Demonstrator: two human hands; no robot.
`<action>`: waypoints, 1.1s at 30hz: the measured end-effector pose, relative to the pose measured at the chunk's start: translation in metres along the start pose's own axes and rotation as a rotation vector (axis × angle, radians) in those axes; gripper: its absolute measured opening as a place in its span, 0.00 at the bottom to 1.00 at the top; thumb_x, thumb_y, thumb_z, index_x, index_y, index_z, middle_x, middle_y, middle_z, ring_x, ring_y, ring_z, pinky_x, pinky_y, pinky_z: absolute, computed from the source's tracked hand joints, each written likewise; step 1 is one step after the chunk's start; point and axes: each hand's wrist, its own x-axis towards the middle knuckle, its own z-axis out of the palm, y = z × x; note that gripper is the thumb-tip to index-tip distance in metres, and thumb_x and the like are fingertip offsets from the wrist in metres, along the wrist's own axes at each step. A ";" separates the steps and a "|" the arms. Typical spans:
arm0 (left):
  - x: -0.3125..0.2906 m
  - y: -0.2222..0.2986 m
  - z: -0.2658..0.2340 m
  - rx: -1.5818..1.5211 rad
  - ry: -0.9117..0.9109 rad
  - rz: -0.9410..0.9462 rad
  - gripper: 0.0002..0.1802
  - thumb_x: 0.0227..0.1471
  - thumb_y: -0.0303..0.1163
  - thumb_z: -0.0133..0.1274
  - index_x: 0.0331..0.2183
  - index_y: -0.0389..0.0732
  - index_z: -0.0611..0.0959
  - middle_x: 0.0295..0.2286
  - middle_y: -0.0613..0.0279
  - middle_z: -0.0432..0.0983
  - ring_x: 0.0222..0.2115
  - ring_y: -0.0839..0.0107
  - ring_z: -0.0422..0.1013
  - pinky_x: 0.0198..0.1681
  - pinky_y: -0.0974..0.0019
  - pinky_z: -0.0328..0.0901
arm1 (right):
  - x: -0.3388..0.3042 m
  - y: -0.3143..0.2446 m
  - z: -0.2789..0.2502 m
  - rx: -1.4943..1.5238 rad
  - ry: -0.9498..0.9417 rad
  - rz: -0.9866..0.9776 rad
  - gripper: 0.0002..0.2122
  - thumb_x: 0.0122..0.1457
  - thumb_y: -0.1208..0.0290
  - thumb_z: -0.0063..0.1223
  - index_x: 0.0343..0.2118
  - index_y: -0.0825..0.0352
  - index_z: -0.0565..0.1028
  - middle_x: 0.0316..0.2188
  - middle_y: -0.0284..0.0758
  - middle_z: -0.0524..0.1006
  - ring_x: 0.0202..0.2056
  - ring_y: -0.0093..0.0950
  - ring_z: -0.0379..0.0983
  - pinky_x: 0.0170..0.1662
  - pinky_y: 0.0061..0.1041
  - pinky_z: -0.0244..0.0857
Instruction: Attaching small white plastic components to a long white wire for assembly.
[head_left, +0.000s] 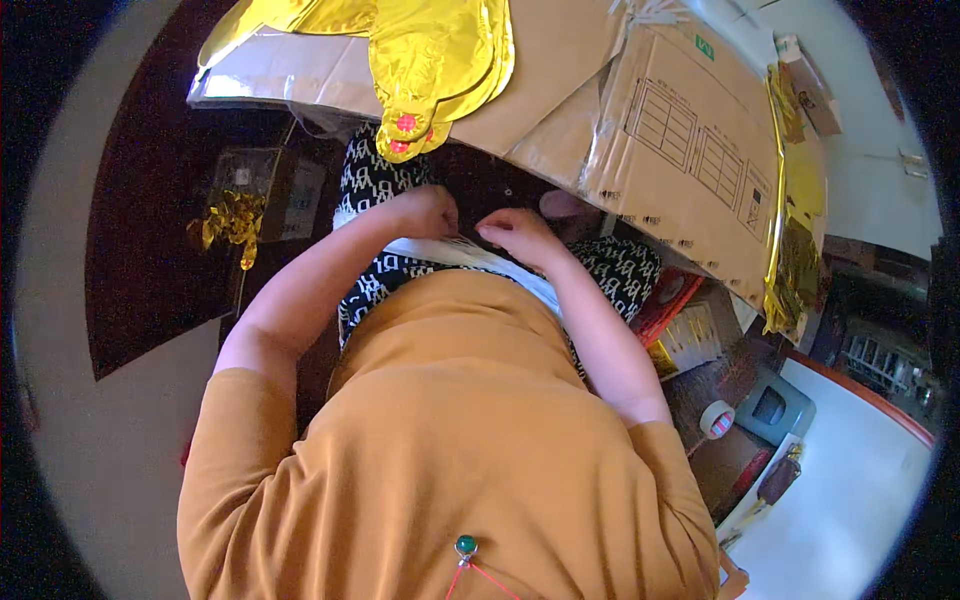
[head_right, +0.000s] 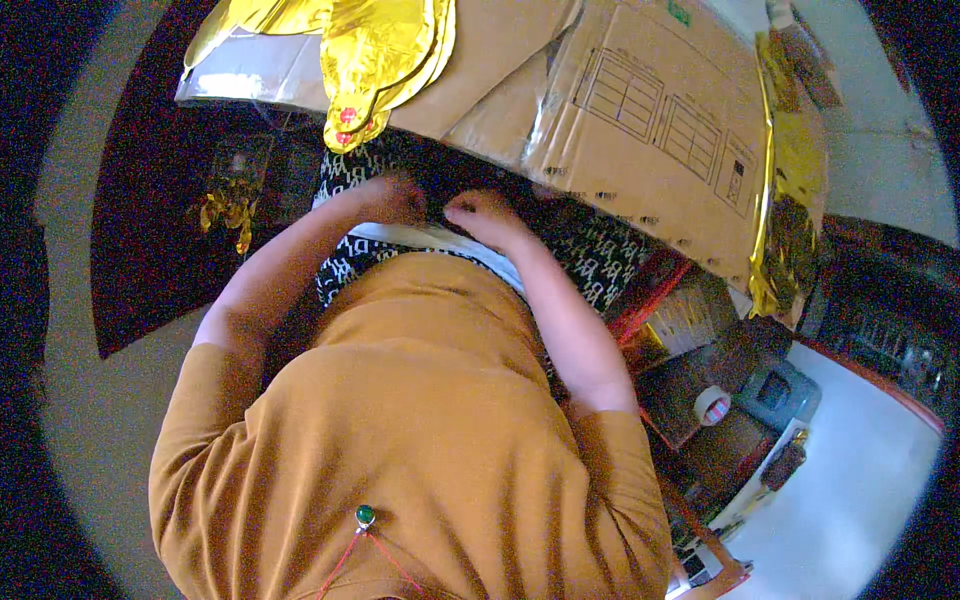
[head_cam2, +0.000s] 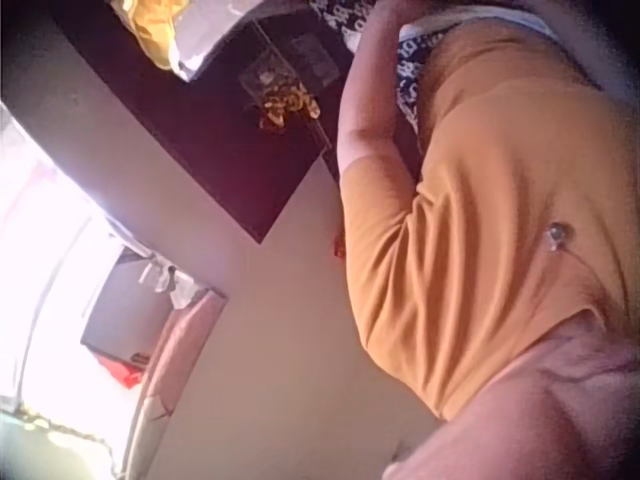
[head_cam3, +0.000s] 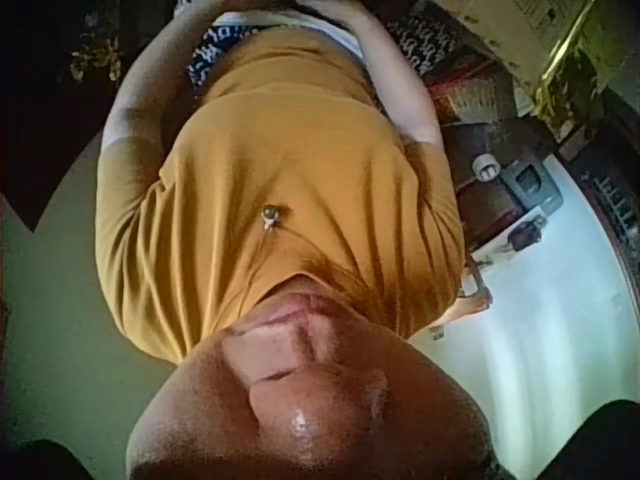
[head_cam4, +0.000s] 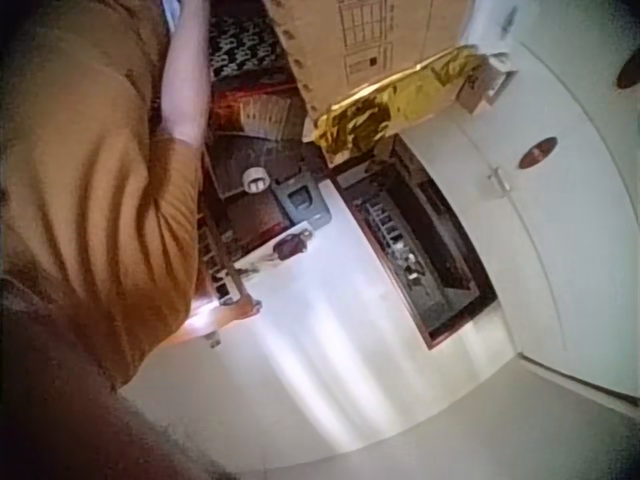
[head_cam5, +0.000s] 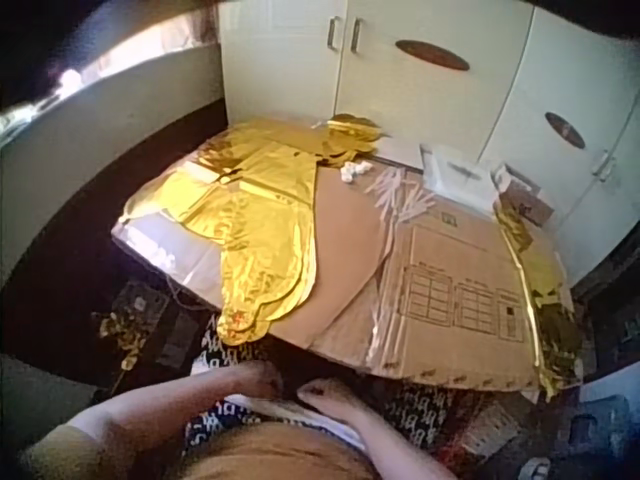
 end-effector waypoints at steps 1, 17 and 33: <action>0.001 -0.002 -0.001 -0.009 0.051 0.004 0.13 0.41 0.38 0.54 0.27 0.40 0.83 0.25 0.50 0.77 0.27 0.57 0.74 0.34 0.59 0.67 | 0.000 0.001 0.000 -0.007 -0.002 -0.009 0.13 0.53 0.65 0.54 0.37 0.69 0.77 0.33 0.34 0.78 0.35 0.22 0.73 0.42 0.23 0.65; -0.074 0.097 -0.036 -0.213 0.713 0.156 0.10 0.44 0.31 0.56 0.30 0.36 0.81 0.27 0.50 0.74 0.31 0.54 0.71 0.35 0.59 0.68 | -0.087 -0.075 -0.005 0.099 0.421 -0.145 0.07 0.53 0.72 0.52 0.27 0.70 0.76 0.25 0.38 0.77 0.27 0.24 0.73 0.32 0.23 0.66; -0.170 0.201 -0.220 0.046 0.648 0.486 0.04 0.43 0.24 0.53 0.22 0.33 0.75 0.20 0.56 0.65 0.24 0.59 0.68 0.25 0.63 0.64 | -0.154 -0.217 -0.047 0.534 0.215 -0.460 0.14 0.61 0.59 0.43 0.33 0.68 0.72 0.21 0.29 0.69 0.24 0.21 0.66 0.28 0.22 0.60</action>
